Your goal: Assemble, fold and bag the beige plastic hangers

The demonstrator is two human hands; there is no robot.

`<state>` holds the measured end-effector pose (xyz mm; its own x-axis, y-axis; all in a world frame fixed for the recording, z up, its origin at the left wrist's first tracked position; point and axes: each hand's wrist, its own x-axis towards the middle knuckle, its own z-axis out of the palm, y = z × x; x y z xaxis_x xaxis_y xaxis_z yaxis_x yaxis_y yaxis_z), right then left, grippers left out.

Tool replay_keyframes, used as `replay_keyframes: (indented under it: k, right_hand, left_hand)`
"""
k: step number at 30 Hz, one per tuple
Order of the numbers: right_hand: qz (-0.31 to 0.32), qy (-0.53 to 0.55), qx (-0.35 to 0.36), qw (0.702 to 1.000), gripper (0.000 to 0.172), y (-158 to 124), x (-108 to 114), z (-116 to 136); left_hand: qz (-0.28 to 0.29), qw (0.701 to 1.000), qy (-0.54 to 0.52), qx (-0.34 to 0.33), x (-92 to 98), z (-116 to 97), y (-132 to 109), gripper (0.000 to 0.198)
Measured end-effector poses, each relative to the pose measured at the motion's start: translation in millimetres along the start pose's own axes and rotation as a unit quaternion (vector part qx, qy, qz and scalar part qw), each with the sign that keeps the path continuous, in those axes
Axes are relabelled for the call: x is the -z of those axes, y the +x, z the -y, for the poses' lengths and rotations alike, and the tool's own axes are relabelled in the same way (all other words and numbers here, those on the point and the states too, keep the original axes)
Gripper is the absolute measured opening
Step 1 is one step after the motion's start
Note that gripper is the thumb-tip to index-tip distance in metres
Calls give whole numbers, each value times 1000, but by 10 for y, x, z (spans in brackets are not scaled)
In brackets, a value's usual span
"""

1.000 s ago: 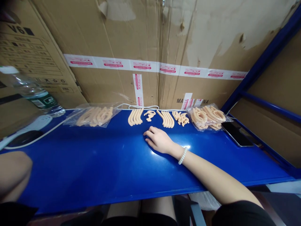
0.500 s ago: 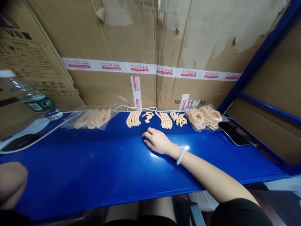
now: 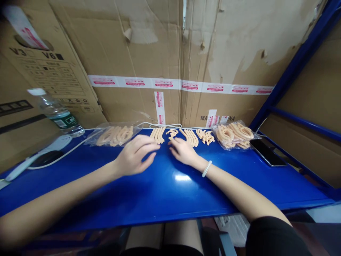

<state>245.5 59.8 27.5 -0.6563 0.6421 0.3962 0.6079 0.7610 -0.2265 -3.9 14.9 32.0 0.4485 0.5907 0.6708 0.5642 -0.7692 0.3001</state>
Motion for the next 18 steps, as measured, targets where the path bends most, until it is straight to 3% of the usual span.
replay_keyframes:
  k: [3, 5, 8, 18]
  right_hand:
    - [-13, -33, -55, 998, 20, 221, 68, -147]
    - [-14, -48, -87, 995, 20, 371, 95, -251]
    - [-1, -63, -132, 989, 21, 557, 93, -365]
    - [51, -34, -177, 982, 25, 773, -74, -423]
  left_hand:
    - [39, 997, 66, 1, -125, 283, 34, 36]
    - [50, 991, 107, 63, -213, 485, 7, 41]
    - [62, 987, 115, 89, -297, 683, -88, 43]
    - [86, 985, 113, 100, -299, 736, -154, 25]
